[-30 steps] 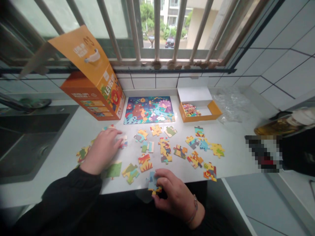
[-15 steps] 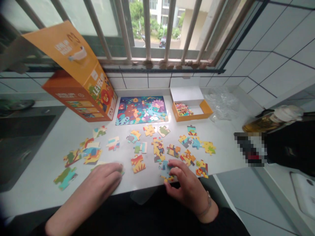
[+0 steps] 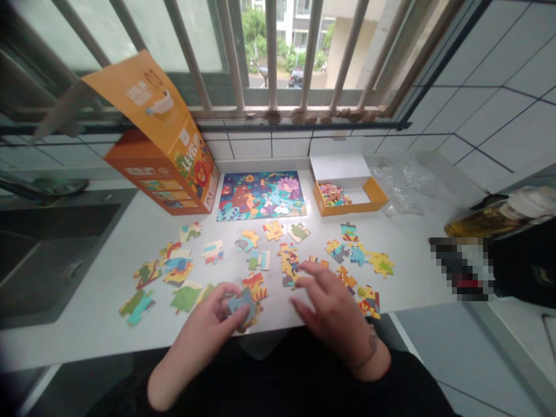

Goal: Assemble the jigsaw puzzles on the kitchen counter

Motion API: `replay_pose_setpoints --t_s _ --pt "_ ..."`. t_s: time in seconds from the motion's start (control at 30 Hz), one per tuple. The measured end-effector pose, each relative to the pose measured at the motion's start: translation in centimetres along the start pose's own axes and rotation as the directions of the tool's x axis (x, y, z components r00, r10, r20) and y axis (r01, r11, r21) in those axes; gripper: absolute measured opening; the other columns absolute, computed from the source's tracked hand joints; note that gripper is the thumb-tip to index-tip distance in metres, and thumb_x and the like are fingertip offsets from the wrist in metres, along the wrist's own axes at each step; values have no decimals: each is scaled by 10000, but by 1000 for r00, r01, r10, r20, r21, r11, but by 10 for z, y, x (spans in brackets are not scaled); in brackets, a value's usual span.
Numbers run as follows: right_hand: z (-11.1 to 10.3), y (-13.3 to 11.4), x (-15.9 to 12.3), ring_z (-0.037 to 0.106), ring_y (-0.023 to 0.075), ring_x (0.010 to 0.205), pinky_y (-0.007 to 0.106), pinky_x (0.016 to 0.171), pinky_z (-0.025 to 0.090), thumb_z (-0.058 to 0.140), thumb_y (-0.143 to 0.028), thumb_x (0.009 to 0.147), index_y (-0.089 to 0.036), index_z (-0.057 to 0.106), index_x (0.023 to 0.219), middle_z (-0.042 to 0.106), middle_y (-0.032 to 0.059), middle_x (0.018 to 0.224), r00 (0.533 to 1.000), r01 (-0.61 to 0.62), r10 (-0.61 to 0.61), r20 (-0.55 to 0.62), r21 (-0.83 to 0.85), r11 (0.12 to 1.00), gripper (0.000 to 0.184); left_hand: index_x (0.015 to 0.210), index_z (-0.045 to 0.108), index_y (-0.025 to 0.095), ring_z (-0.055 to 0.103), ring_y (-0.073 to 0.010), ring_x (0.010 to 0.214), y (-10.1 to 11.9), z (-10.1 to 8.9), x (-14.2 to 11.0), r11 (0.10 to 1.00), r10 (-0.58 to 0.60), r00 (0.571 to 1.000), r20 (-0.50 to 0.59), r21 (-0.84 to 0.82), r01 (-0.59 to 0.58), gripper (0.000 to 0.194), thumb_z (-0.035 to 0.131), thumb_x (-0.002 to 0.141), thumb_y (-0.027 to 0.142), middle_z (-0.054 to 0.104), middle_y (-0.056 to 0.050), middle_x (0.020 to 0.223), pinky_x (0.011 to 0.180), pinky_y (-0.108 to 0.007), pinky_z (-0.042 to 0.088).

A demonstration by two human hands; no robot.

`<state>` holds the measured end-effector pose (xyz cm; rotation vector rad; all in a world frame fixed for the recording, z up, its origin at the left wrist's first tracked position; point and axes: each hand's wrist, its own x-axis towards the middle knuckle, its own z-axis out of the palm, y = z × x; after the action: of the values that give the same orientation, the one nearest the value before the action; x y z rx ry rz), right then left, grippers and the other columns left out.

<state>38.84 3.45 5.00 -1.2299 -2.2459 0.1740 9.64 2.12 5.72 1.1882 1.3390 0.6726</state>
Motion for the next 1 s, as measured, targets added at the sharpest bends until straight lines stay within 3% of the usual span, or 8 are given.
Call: replay_pose_setpoints --t_s 0.13,0.27,0.5,0.63,0.7,0.8,0.87,1.0 --pt "-20 84 0 694 395 1175 575 1060 557 599 -309 1042 -127 728 1074 747 240 1159 942 -305 334 -14 -447 841 225 1177 510 270 658 -186 593 -10 -28 19 995 -11 962 -272 89 37 465 736 868 534 600 88 682 549 -246 416" --pt "-24 131 -7 742 377 1011 501 936 562 632 -436 1025 -123 761 1106 782 208 1001 838 -397 540 77 -593 700 348 1223 547 261 624 -182 581 -11 -40 37 952 93 932 -351 304 20 420 690 892 476 596 75 718 570 -274 420" --pt "-27 139 -11 761 330 1006 399 836 543 633 -438 1023 -142 688 1226 793 179 1116 791 -495 607 75 -503 708 363 1354 601 222 736 -251 788 -3 -39 46 788 206 908 -365 612 68 437 712 944 322 731 -32 920 730 -355 546" --pt "-33 142 -7 750 320 967 375 791 521 693 -436 958 -162 634 1216 781 159 1087 765 -545 640 65 -463 699 381 1379 604 199 690 -336 1226 -6 -39 33 617 504 823 -264 777 -129 397 653 988 249 679 -160 1318 1054 -474 559" --pt "-36 144 -4 740 315 920 367 754 501 716 -437 927 -165 624 1192 774 153 1051 755 -549 651 74 -471 691 390 1318 637 206 639 -346 1310 -8 -43 21 562 563 808 -176 798 -218 300 615 1022 256 659 -161 1342 1123 -505 527" --pt "-39 145 1 741 307 877 353 703 464 728 -427 916 -160 617 1206 774 150 1029 753 -526 649 106 -496 691 409 1115 680 227 687 -322 1140 -14 -58 1 572 513 848 -131 789 -224 143 582 1057 314 711 -116 1164 1023 -491 561" --pt "-42 146 4 749 300 854 342 673 437 698 -392 946 -154 618 1237 781 146 1003 749 -521 655 104 -518 678 385 1012 681 234 697 -317 1047 -22 -75 -10 583 477 864 -163 794 -172 181 560 1068 357 730 -99 1070 969 -492 563" --pt "-50 156 6 711 261 666 339 594 355 527 -292 1052 -147 691 1189 747 132 785 765 -485 641 57 -603 633 258 1044 700 226 699 -341 1110 -43 -118 -18 570 497 822 -279 819 -67 230 536 1062 387 761 -120 1114 1047 -517 533"
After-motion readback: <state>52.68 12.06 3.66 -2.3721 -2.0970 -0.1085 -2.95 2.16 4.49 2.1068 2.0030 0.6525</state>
